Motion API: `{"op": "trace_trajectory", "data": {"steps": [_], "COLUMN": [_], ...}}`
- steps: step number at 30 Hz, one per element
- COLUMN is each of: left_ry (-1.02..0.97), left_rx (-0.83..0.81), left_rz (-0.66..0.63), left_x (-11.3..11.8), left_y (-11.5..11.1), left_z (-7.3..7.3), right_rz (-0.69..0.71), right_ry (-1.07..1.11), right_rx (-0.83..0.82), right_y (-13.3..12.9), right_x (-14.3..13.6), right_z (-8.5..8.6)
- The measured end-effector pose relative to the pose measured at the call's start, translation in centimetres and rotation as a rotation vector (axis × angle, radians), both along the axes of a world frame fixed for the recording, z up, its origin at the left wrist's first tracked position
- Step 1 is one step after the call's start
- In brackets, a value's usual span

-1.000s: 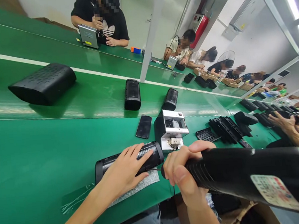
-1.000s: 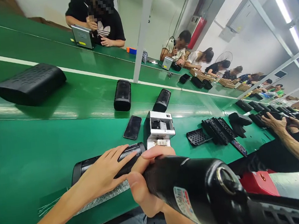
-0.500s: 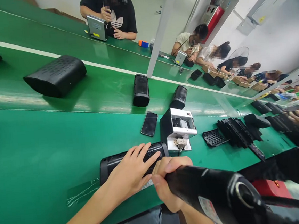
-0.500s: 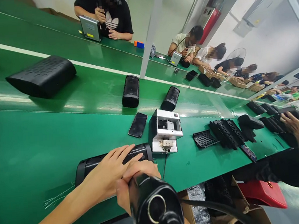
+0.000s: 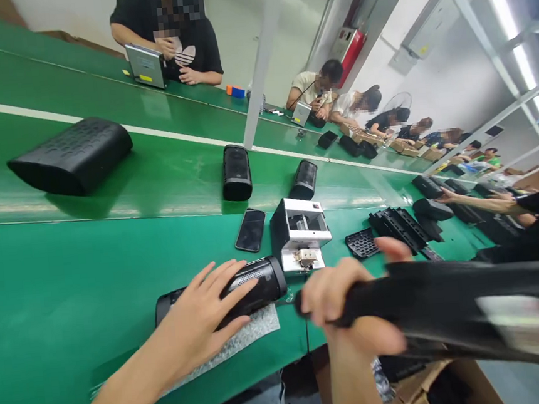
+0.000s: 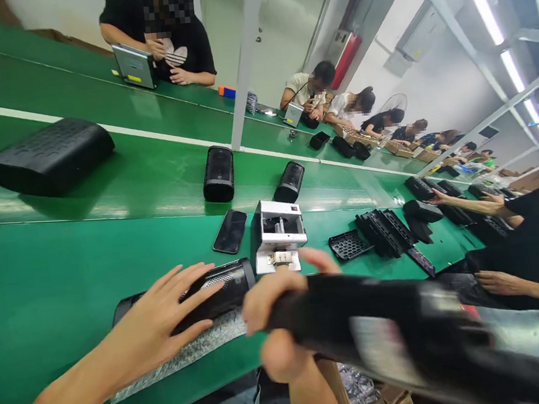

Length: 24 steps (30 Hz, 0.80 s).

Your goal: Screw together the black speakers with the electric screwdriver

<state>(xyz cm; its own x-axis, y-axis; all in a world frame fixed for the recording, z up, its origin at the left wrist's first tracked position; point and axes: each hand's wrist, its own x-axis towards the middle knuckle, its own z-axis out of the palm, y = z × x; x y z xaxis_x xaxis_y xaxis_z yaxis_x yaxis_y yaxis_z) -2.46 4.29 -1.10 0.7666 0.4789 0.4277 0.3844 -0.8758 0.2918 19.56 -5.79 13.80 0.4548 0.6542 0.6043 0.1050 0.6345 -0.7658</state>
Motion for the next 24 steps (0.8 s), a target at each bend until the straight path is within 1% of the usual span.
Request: {"op": "trace_trajectory", "data": {"steps": [2,3,4,6,7,9,10,12,14,16,18,20,22,24], "left_ry": [-0.118,-0.151,-0.17,-0.18,-0.184,-0.202,-0.22,-0.268,-0.303,-0.302,-0.294,-0.298,-0.305,-0.314], "left_rx": [-0.024,-0.058,-0.101,-0.199,-0.243,-0.303,-0.317,-0.329,-0.33,-0.326,-0.319,-0.33,-0.35,-0.363], "left_rz": [0.12,0.198,0.272,0.386,0.41,0.406,0.391,0.364,0.354,0.35,0.352,0.352,0.345,0.333], "left_x": [-2.8,-4.3,-5.6,-7.5,-8.0,-8.2,-8.1,-7.6,-7.2,-7.0,-7.0,-7.0,-7.0,-6.9], "left_y": [-0.2,-0.4,-0.7,-1.5,-1.9,-2.7,-3.0,-3.4,-3.5,-3.4,-3.5,-3.6,-3.7,-3.8], "left_z": [-0.6,-1.2,-2.1,-4.2,-5.2,-6.9,-7.4,-7.7,-7.5,-7.2,-7.1,-7.2,-7.3,-7.3], "right_rz": [-0.16,-0.24,-0.302,-0.371,-0.378,-0.366,-0.359,-0.334,-0.302,-0.26,-0.209,-0.167,-0.122,-0.051], "right_ry": [0.046,0.038,0.012,-0.03,-0.038,-0.038,-0.033,-0.024,-0.015,-0.003,0.014,0.035,0.056,0.063], "right_rx": [0.15,0.165,0.141,0.09,0.061,0.025,0.015,-0.019,-0.068,-0.121,-0.175,-0.219,-0.215,-0.154], "right_y": [0.0,0.2,0.5,1.5,2.2,3.6,4.2,5.2,5.7,5.4,4.5,3.1,1.5,0.0], "right_x": [2.3,3.5,4.6,6.4,7.1,7.8,8.0,8.1,8.2,8.3,8.1,7.3,5.5,3.0], "right_z": [1.7,2.2,2.5,2.3,2.0,0.9,0.4,-0.6,-1.2,-1.4,-1.2,-0.8,-0.1,0.5]}}
